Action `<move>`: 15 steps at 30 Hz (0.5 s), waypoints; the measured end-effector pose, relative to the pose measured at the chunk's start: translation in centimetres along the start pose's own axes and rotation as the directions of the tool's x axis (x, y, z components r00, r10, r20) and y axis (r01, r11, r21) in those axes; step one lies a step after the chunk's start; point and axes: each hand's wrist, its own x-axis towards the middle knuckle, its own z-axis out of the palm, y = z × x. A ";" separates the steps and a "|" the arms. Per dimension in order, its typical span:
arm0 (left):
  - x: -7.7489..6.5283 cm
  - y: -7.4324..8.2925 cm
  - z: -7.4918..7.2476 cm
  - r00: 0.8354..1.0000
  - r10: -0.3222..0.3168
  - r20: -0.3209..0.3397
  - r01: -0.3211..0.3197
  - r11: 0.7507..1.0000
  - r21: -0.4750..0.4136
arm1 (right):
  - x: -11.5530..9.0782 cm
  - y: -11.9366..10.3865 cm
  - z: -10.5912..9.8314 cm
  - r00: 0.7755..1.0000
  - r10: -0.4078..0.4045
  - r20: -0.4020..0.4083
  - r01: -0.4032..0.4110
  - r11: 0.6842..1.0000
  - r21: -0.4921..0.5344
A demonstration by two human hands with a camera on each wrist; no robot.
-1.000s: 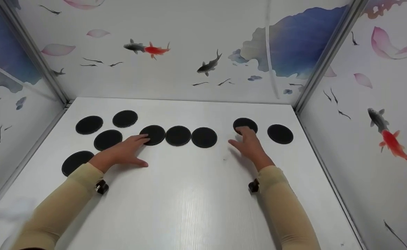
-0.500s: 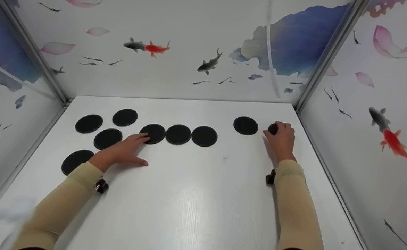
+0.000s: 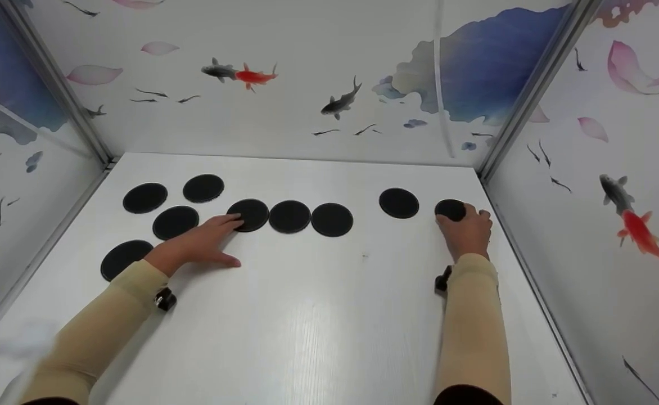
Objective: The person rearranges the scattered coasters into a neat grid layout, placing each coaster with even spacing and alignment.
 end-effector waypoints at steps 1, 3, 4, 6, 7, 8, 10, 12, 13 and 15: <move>0.0 0.0 0.0 1.000 -0.001 0.001 0.001 1.000 0.002 | 0.0 -0.1 -0.1 1.000 0.001 0.008 -0.001 1.000 -0.003; 0.0 0.0 0.0 1.000 0.002 -0.001 -0.002 1.000 0.004 | 0.0 -0.3 -0.2 1.000 0.001 0.019 -0.001 1.000 -0.019; 0.0 0.0 -0.1 1.000 0.006 -0.002 -0.006 1.000 0.009 | 0.1 -0.4 -0.2 1.000 0.002 0.025 -0.002 1.000 -0.027; 0.0 0.0 -0.1 1.000 0.004 0.000 -0.004 1.000 0.015 | 0.3 -0.4 -0.3 0.999 -0.002 0.037 0.004 0.999 -0.045; 0.0 0.0 -0.1 1.000 0.001 0.002 -0.001 1.000 0.016 | 0.4 -0.3 -0.3 0.999 -0.001 0.042 0.004 0.999 -0.052; 0.0 0.0 -0.1 1.000 -0.001 0.003 0.001 1.000 0.016 | 0.4 -0.4 -0.3 0.999 -0.002 0.049 0.005 0.998 -0.062; 0.0 0.1 0.0 1.000 -0.004 0.008 0.004 1.000 0.013 | 0.6 -0.3 -0.5 0.998 -0.001 0.062 0.006 0.997 -0.082; 0.1 0.1 0.0 1.000 -0.008 0.015 0.007 1.000 0.010 | 0.8 -0.2 -0.5 0.998 0.003 0.068 0.003 0.996 -0.089; 0.1 0.1 0.0 1.000 -0.008 0.017 0.008 1.000 0.010 | 0.9 -0.2 -0.5 0.998 0.005 0.070 0.001 0.996 -0.092; 0.1 0.1 0.0 1.000 -0.007 0.019 0.007 1.000 0.003 | 1.1 0.0 -0.6 0.997 -0.001 0.072 0.008 0.995 -0.100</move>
